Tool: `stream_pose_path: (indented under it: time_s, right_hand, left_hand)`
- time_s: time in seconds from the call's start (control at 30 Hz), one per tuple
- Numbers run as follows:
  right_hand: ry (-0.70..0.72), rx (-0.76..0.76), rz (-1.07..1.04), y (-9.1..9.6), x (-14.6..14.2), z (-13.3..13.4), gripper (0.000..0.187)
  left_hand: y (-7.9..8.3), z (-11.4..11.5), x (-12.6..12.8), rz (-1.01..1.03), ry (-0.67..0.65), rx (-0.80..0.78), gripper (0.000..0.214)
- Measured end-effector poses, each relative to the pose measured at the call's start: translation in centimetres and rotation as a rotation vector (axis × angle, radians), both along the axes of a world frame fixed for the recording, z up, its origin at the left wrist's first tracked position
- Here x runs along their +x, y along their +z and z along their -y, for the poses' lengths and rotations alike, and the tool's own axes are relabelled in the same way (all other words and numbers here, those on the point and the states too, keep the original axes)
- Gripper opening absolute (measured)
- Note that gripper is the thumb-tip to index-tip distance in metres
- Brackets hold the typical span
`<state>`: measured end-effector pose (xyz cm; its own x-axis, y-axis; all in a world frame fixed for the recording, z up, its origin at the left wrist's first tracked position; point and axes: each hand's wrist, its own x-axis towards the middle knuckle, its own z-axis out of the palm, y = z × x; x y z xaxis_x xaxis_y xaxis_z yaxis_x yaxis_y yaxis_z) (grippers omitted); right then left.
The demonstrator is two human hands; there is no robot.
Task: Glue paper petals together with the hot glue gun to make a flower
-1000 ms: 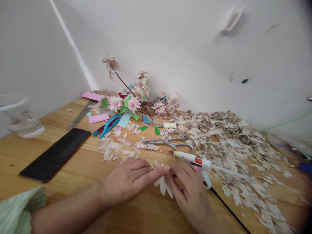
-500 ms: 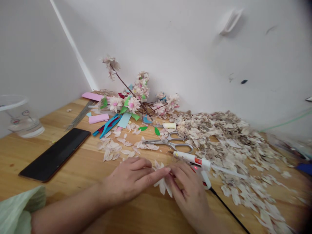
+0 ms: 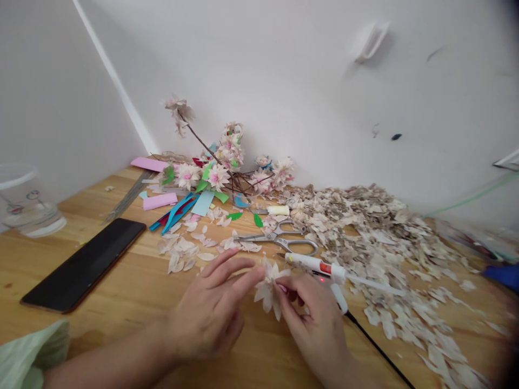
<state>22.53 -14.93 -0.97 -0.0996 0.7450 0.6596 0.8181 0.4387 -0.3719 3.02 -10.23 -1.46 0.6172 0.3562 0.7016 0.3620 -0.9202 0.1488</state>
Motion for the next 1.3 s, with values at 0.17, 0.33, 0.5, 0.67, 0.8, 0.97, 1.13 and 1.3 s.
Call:
stream_pose_path:
  time_s: [0.17, 0.33, 0.5, 0.67, 0.8, 0.97, 1.13, 1.3]
  right_hand:
    - [0.003, -0.004, -0.017, -0.2, -0.1, -0.1, 0.015]
    - [0.021, -0.011, -0.021, -0.5, -0.2, 0.0, 0.016]
    - [0.034, -0.012, -0.007, -0.6, -0.2, 0.3, 0.016]
    - [0.048, -0.006, -0.019, -0.5, -0.3, 0.4, 0.016]
    - [0.062, 0.012, -0.027, -0.4, -0.4, 0.3, 0.014]
    - [0.053, 0.022, -0.044, -0.7, -0.4, 0.2, 0.012]
    - [0.031, 0.041, -0.055, -0.8, -0.3, 0.2, 0.012]
    - [0.027, 0.028, -0.042, -0.9, -0.2, 0.3, 0.013]
  left_hand:
    - [-1.1, 0.1, 0.6, -0.039, -0.017, 0.014, 0.063]
    - [-1.1, 0.1, 0.9, -0.057, 0.003, 0.059, 0.059]
    - [-1.1, 0.1, 0.9, -0.077, -0.032, 0.042, 0.058]
    - [-1.4, 0.0, 0.7, -0.075, -0.089, -0.003, 0.061]
    - [-1.5, -0.2, 0.7, -0.053, -0.109, -0.097, 0.068]
    - [-1.5, -0.3, 0.7, 0.044, -0.131, -0.238, 0.079]
    - [-1.2, 0.1, 0.7, 0.111, -0.144, -0.272, 0.083]
    - [-1.2, 0.1, 0.5, 0.082, -0.119, -0.227, 0.079]
